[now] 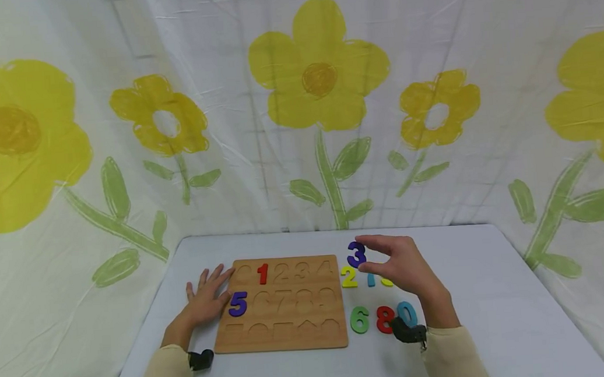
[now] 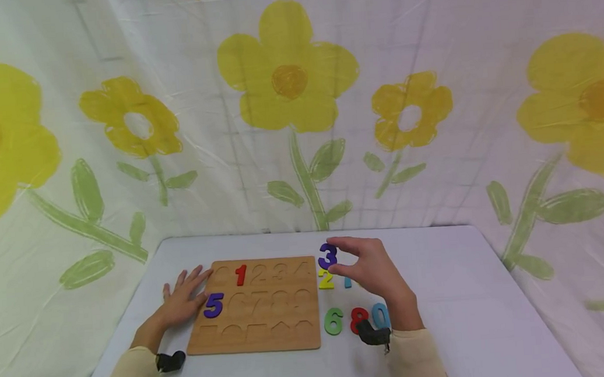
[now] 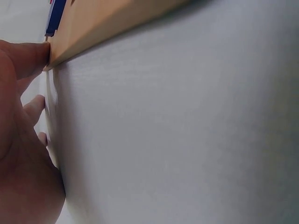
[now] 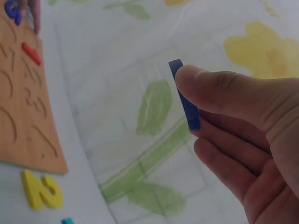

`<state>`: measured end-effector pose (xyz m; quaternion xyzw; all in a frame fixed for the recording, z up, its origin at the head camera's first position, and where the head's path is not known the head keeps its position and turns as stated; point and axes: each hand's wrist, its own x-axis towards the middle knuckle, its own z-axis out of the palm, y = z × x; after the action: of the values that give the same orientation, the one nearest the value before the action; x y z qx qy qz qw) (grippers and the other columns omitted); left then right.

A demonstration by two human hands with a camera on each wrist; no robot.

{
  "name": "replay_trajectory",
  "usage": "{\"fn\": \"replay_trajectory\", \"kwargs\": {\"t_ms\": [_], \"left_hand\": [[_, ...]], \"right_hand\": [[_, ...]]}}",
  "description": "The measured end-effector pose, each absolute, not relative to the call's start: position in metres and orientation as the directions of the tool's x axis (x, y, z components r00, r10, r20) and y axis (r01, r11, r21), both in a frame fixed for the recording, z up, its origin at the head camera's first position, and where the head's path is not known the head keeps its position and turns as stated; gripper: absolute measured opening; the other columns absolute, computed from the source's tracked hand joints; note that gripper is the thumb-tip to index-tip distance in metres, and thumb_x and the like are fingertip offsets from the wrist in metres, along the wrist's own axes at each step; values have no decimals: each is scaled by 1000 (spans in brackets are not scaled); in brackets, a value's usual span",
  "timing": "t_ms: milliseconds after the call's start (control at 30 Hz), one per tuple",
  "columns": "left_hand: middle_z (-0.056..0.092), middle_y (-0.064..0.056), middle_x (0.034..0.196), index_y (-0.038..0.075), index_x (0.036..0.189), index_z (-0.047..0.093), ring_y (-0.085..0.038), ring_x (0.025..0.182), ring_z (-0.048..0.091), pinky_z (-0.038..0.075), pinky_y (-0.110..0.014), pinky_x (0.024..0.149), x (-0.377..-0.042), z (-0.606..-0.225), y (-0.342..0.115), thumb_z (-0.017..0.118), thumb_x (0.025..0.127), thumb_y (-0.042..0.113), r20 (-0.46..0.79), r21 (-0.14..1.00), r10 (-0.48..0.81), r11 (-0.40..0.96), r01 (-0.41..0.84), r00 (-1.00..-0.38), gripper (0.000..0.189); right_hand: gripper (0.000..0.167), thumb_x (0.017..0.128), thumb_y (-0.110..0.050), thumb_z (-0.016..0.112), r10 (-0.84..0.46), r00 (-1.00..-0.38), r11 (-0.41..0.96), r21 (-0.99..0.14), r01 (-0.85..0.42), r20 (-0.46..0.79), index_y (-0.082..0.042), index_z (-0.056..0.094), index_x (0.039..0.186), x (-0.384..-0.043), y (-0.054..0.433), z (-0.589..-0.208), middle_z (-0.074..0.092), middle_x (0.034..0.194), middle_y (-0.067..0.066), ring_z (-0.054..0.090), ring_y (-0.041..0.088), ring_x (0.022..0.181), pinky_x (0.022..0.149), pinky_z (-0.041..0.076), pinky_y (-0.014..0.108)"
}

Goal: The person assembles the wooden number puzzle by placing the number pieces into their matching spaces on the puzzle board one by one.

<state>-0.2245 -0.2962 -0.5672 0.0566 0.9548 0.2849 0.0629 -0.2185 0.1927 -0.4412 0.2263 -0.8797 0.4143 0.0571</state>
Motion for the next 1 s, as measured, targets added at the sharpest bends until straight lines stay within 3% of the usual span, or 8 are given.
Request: {"fn": "replay_trajectory", "kwargs": {"t_ms": [600, 1000], "left_hand": [[19, -28, 180, 14, 169, 42, -62, 164, -3, -17, -87, 118, -225, -565, -296, 60, 109, 22, -108, 555, 147, 829, 63, -983, 63], [21, -28, 179, 14, 168, 44, -62, 164, -1, -17, -86, 119, -224, -564, -296, 61, 108, 22, -89, 563, 145, 823, 70, -985, 63]], "right_hand": [[54, 89, -22, 93, -430, -860, 511, -711, -482, 274, -14, 76, 140, -258, 120, -465, 77, 140, 5, 73, 33, 132, 111, 58, 52], [52, 92, -17, 90, -452, -876, 540, -730, -418, 168, -14, 75, 142, -279, 90, -499, 76, 142, 6, 70, 37, 135, 112, 57, 54]]}}
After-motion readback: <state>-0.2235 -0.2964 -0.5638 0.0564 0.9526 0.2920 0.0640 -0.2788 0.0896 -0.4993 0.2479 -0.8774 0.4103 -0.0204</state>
